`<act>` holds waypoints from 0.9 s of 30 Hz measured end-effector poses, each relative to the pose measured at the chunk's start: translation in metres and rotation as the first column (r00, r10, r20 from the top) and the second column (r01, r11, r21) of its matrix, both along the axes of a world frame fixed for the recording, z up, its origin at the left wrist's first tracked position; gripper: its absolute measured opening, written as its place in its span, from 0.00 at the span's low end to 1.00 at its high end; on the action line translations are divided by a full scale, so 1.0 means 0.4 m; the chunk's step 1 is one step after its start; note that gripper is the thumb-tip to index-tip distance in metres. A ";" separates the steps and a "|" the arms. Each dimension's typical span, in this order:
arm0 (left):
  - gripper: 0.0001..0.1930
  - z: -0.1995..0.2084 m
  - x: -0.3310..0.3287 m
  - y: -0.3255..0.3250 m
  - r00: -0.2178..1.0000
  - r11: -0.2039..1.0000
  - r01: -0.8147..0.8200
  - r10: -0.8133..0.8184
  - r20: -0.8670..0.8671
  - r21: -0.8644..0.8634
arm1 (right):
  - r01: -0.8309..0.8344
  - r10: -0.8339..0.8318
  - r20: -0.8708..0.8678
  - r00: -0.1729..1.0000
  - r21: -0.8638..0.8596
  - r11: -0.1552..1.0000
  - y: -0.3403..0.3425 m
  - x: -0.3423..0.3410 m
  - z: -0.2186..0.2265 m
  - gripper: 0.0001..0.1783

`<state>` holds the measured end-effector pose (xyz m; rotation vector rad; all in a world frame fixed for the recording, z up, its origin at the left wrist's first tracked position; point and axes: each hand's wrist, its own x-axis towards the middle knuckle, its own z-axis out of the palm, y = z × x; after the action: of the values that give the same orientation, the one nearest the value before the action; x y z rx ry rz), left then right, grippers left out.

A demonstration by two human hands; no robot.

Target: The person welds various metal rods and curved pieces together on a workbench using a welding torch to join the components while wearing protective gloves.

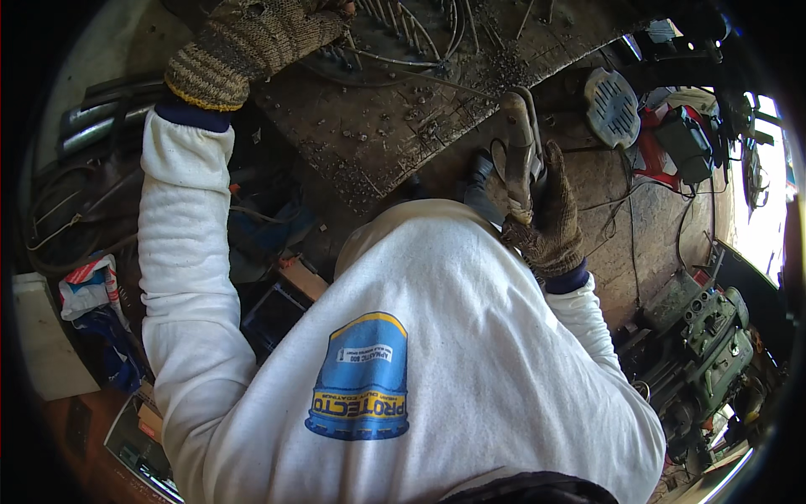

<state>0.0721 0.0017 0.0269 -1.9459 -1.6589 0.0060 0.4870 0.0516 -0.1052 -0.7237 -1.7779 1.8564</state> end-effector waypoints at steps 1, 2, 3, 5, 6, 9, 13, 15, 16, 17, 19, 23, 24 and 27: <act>0.10 0.006 0.002 0.001 1.000 1.000 0.001 -0.001 0.000 0.002 | 0.003 -0.003 -0.018 1.000 -0.021 1.000 0.000 -0.005 0.003 0.76; 0.10 0.019 0.007 0.003 0.993 0.999 0.001 0.005 0.118 -0.052 | 0.005 -0.006 -0.036 0.999 -0.043 0.999 0.000 -0.009 0.003 0.76; 0.10 0.029 0.011 0.006 0.972 0.994 0.007 0.018 0.233 -0.105 | 0.005 -0.006 -0.036 0.999 -0.043 0.999 0.002 -0.009 0.000 0.76; 0.09 0.035 0.014 0.018 0.906 0.984 0.007 0.068 0.417 -0.176 | -0.019 0.019 -0.026 0.999 0.012 1.000 0.007 -0.007 -0.009 0.76; 0.09 0.038 0.015 0.023 0.804 0.969 0.023 0.128 0.580 -0.245 | -0.019 0.019 -0.025 0.999 0.013 1.000 0.007 -0.006 -0.011 0.76; 0.08 0.058 0.029 0.029 0.871 0.965 -0.018 0.144 0.470 -0.261 | -0.001 0.000 0.031 1.000 0.035 0.999 0.007 -0.004 -0.010 0.75; 0.08 0.059 0.025 0.027 0.873 0.964 -0.004 0.132 0.469 -0.265 | -0.014 0.010 0.058 0.998 0.064 0.998 0.013 -0.006 -0.010 0.75; 0.08 0.052 0.023 0.025 0.882 0.976 0.013 0.091 0.463 -0.217 | -0.023 0.015 0.073 0.997 0.112 0.993 0.013 -0.007 -0.010 0.75; 0.08 0.052 0.023 0.026 0.881 0.976 0.014 0.091 0.464 -0.217 | -0.010 0.008 0.036 0.999 0.040 0.999 0.007 -0.010 -0.008 0.74; 0.08 0.054 0.025 0.026 0.874 0.973 0.009 0.105 0.475 -0.232 | -0.001 0.001 -0.002 1.000 -0.033 0.999 0.005 -0.012 -0.006 0.74; 0.08 0.059 0.026 0.026 0.866 0.969 0.004 0.121 0.485 -0.248 | -0.007 0.007 -0.004 1.000 -0.026 1.000 0.005 -0.008 -0.013 0.74; 0.08 0.050 0.021 0.028 0.836 0.966 0.021 0.124 0.534 -0.256 | -0.016 0.016 -0.002 1.000 -0.035 0.999 0.006 -0.008 -0.016 0.73; 0.08 0.047 0.020 0.026 0.841 0.972 0.018 0.112 0.529 -0.236 | -0.019 0.019 -0.003 1.000 -0.040 0.999 0.007 -0.009 -0.016 0.73; 0.08 0.041 0.020 0.022 0.931 0.983 0.003 0.065 0.359 -0.184 | -0.036 0.036 -0.012 0.999 0.040 0.999 0.008 -0.011 -0.013 0.73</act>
<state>0.0803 0.0104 0.0434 -2.1568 -1.9876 -0.2114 0.4826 0.0549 -0.1104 -0.6675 -1.8254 1.8398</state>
